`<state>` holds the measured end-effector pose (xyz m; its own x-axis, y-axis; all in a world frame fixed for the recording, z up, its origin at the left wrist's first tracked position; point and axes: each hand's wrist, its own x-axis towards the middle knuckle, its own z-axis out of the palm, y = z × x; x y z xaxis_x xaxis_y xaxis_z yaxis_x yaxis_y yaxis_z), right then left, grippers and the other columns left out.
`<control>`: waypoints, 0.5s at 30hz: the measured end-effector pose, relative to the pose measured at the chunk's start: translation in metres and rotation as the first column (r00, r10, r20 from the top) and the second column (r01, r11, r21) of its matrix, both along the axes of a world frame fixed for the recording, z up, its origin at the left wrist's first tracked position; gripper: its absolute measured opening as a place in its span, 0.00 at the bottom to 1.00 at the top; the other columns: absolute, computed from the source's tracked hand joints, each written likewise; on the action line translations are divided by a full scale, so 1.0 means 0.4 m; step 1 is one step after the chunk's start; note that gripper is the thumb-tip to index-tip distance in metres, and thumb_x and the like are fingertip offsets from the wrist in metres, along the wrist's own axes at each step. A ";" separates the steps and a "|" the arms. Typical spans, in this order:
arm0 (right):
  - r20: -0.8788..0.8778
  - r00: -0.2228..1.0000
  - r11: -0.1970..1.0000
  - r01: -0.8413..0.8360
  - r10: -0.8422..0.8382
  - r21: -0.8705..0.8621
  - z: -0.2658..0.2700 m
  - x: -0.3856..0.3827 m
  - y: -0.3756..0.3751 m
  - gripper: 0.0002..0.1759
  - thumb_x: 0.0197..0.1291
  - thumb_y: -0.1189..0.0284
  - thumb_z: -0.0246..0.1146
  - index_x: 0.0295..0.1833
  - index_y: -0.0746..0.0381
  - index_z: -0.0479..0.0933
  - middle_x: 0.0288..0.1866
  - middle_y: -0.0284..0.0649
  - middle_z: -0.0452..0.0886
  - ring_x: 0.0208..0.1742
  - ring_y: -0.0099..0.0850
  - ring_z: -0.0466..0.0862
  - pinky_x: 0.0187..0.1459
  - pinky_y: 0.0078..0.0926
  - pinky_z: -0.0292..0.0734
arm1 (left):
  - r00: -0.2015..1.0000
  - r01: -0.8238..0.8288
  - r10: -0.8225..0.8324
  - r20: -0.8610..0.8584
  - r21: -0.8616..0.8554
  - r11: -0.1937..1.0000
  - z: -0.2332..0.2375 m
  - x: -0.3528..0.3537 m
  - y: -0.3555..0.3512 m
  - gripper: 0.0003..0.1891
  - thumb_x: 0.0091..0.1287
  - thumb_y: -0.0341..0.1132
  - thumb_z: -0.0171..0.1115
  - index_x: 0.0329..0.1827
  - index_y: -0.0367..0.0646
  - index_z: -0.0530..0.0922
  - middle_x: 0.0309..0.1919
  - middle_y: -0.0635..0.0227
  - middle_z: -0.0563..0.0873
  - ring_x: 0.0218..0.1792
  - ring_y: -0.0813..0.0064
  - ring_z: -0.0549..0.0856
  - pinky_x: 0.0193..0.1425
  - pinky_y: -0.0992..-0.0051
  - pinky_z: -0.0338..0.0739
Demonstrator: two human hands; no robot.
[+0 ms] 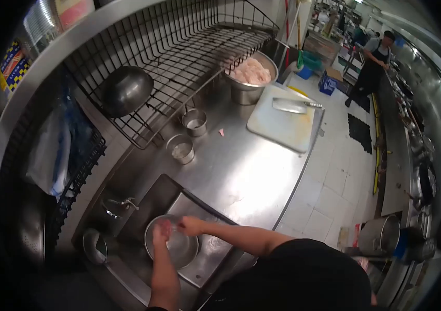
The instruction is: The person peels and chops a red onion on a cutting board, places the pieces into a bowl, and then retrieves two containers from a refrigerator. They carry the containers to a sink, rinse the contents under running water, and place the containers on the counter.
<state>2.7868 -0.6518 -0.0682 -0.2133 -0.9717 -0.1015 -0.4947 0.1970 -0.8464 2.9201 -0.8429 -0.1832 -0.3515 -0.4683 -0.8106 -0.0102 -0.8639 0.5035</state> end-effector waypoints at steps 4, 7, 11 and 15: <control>0.802 0.497 0.932 0.306 -0.331 0.196 0.069 0.110 -0.176 0.08 0.62 0.70 0.59 0.36 0.65 0.75 0.30 0.43 0.81 0.24 0.32 0.82 0.23 0.30 0.76 | 0.784 -0.317 0.307 -0.539 0.078 0.945 0.254 -0.029 -0.129 0.05 0.68 0.26 0.58 0.45 0.37 0.77 0.38 0.62 0.83 0.24 0.71 0.83 0.19 0.77 0.76; 0.952 0.280 0.935 0.353 -0.124 0.018 0.102 0.147 -0.252 0.08 0.64 0.72 0.56 0.40 0.66 0.74 0.28 0.41 0.80 0.23 0.31 0.81 0.21 0.29 0.77 | 0.749 -0.119 0.038 -0.661 -0.078 0.990 0.397 0.031 -0.082 0.09 0.71 0.38 0.56 0.39 0.41 0.75 0.25 0.65 0.80 0.16 0.76 0.76 0.14 0.79 0.68; 0.974 -0.020 0.913 0.346 -0.224 0.217 0.174 0.194 -0.385 0.08 0.63 0.80 0.54 0.47 0.68 0.71 0.27 0.45 0.77 0.24 0.34 0.80 0.20 0.30 0.76 | 0.909 -0.393 0.314 -0.275 -0.305 0.867 0.302 0.120 -0.087 0.22 0.72 0.57 0.46 0.32 0.49 0.72 0.17 0.70 0.74 0.13 0.71 0.71 0.17 0.74 0.69; 0.971 0.131 0.912 0.386 -0.200 0.135 0.061 0.235 -0.497 0.11 0.61 0.76 0.56 0.48 0.70 0.71 0.30 0.51 0.80 0.28 0.44 0.83 0.25 0.38 0.78 | 0.751 -0.501 0.487 -0.447 0.096 0.860 0.465 0.029 0.030 0.26 0.68 0.65 0.46 0.40 0.50 0.75 0.29 0.67 0.80 0.27 0.62 0.79 0.35 0.56 0.77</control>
<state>2.8809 -0.8507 -0.0439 -0.3103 -0.8803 -0.3587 0.7841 -0.0237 -0.6201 2.9316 -0.8309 0.0027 -0.3789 -0.6968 -0.6090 0.6419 -0.6719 0.3694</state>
